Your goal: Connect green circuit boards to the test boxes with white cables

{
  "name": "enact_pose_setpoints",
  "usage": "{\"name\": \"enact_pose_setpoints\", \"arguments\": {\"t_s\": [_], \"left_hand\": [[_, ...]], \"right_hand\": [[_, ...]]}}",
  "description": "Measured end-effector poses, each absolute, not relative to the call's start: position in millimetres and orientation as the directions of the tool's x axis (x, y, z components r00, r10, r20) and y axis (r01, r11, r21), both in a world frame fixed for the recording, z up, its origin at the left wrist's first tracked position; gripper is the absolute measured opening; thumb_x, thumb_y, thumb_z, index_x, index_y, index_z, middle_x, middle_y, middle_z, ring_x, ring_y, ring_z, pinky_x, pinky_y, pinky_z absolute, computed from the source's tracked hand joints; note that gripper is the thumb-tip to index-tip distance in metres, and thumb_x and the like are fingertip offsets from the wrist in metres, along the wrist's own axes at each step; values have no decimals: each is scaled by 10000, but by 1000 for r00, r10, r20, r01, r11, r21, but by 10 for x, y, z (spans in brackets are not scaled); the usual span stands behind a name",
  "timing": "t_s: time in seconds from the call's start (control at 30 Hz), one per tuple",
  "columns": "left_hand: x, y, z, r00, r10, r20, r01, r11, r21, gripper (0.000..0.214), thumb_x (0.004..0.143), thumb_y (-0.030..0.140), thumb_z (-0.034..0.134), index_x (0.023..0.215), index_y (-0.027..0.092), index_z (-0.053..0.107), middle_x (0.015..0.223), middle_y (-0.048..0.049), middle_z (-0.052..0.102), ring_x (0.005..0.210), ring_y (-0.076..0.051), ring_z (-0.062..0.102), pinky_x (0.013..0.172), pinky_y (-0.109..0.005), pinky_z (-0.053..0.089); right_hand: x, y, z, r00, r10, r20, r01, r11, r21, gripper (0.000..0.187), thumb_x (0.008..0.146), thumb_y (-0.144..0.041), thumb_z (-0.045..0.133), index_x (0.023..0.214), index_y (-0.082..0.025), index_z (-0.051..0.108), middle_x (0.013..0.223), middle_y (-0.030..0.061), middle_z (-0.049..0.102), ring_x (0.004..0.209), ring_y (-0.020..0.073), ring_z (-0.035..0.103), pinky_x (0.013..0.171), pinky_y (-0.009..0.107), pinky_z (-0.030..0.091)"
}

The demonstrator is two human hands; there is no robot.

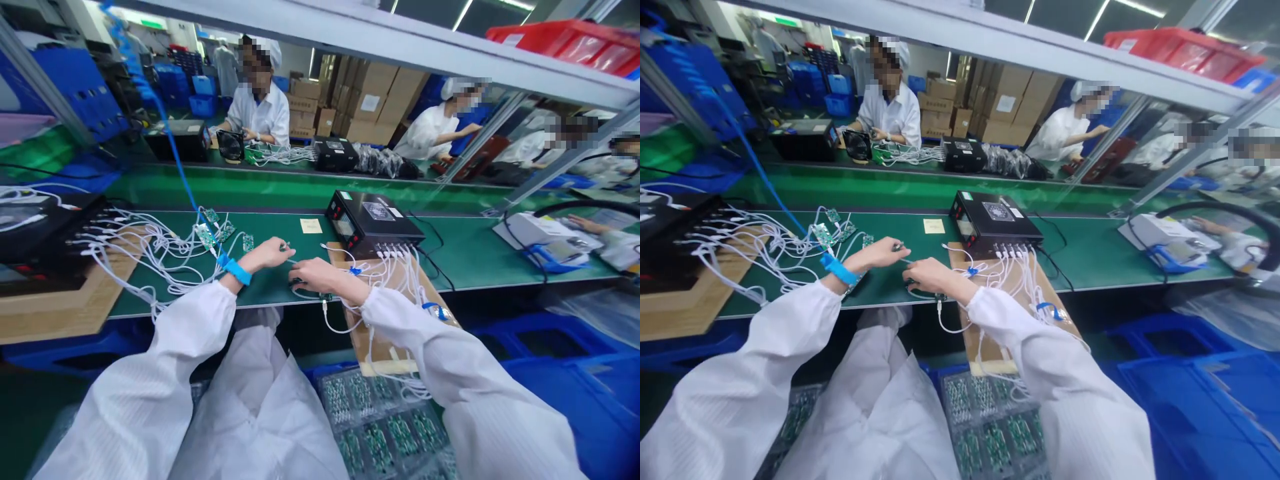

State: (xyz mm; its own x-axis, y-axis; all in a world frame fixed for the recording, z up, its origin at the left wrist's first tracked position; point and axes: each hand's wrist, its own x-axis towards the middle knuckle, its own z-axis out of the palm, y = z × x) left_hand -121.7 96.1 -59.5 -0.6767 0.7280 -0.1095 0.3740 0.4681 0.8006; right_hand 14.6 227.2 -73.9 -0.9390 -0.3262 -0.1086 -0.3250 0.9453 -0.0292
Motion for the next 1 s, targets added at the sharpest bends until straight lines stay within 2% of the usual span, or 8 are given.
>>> {"name": "enact_pose_setpoints", "arguments": {"t_s": [0.17,0.23,0.33,0.43,0.6,0.7,0.8,1.0], "left_hand": [[-1071,701,-649,-744,645,173,580,496,646,67,876,230,669,921,180,662,937,-110,644,942,-280,623,836,-341,437],[-987,737,-682,-701,693,171,607,453,653,133,904,298,649,840,182,651,839,-90,635,823,-253,614,762,-330,437],[-815,887,-748,-568,823,-3,419,293,859,365,903,467,649,668,190,614,583,-16,525,579,-176,495,586,-295,367],[-628,1037,-830,-567,823,11,151,91,984,385,832,528,714,693,176,642,546,26,461,522,-119,385,514,-262,295],[-446,1139,-921,-635,772,10,-137,-126,983,436,783,567,748,866,142,693,690,-7,580,554,-86,404,501,-228,289],[-431,1158,-961,-634,773,-10,-233,-179,956,445,776,567,757,904,148,677,754,-22,612,550,-71,408,480,-210,261],[-444,1183,-1015,-638,770,-30,-299,-212,930,416,777,546,757,772,162,597,679,10,541,523,-56,366,468,-198,242],[-394,1227,-1057,-675,737,-39,-339,-263,903,431,807,560,703,739,172,528,669,28,469,539,-55,362,480,-190,260]], "right_hand": [[120,2585,-643,-969,-209,135,-228,962,-147,150,993,-324,614,991,-188,679,976,84,691,851,198,629,664,272,353],[133,2690,-627,-959,-143,244,-201,951,-235,160,983,-326,598,970,-174,649,935,82,676,820,193,605,689,275,370],[166,2779,-632,-941,-63,333,-189,914,-360,196,961,-358,570,930,-168,607,858,63,645,733,173,552,686,281,379],[206,2834,-622,-941,20,339,-154,864,-479,251,928,-416,584,914,-165,597,825,37,628,685,152,512,667,277,381],[216,2926,-534,-971,60,231,-128,684,-718,403,958,-540,529,942,-159,659,928,52,688,859,199,601,795,303,443],[165,2896,-509,-978,25,208,-138,669,-730,468,964,-595,516,926,-161,687,913,44,697,851,197,609,798,296,440],[96,2784,-531,-980,-15,196,-151,695,-703,493,954,-621,536,831,-164,673,789,17,668,768,172,588,749,276,419],[-48,2644,-675,-978,25,208,-140,662,-737,543,973,-620,483,658,-189,579,603,-5,598,609,149,544,653,272,394]]}}
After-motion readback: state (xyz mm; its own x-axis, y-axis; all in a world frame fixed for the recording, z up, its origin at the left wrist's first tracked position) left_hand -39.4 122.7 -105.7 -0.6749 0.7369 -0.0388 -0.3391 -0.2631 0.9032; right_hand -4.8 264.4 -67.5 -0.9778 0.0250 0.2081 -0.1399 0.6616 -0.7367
